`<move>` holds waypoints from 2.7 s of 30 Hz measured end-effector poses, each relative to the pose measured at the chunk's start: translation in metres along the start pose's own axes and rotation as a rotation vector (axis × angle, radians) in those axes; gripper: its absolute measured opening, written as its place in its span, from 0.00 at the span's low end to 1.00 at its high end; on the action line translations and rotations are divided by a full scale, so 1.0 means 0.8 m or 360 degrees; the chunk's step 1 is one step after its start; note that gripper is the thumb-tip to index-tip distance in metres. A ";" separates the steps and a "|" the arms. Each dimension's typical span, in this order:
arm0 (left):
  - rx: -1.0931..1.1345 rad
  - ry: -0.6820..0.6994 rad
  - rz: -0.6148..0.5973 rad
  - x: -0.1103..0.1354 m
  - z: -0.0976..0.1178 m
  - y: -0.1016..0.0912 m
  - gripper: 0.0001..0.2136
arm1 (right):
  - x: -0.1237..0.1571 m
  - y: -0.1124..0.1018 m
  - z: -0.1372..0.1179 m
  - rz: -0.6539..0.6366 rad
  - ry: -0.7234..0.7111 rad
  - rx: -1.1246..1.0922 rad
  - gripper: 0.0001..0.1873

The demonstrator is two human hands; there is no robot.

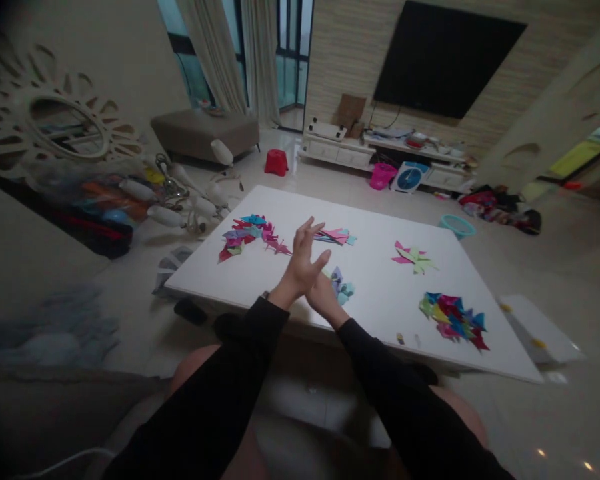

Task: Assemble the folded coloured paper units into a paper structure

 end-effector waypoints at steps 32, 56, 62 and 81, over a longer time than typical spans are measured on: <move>0.1366 -0.1366 -0.0016 0.051 -0.068 0.112 0.13 | 0.063 -0.187 0.005 0.0589 -0.0147 0.0303 0.07; 0.0589 -0.0803 -0.0430 0.034 -0.059 0.106 0.12 | 0.056 -0.171 0.016 0.0497 -0.0051 0.0471 0.05; 0.0580 -0.0864 -0.0424 0.035 -0.058 0.110 0.12 | 0.055 -0.176 0.022 0.0497 0.0030 0.0480 0.04; 0.0850 -0.1093 -0.0263 0.035 -0.058 0.097 0.21 | 0.051 -0.172 0.064 0.0503 0.0574 -0.0422 0.06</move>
Point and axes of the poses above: each hand's wrist, its own x-axis away from the middle knuckle, its own y-axis out of the palm, z = x × y, the point moved 6 cm from there along -x, towards the middle knuckle, and after that the axes turned 12 degrees about x, right-handed, at the moved point
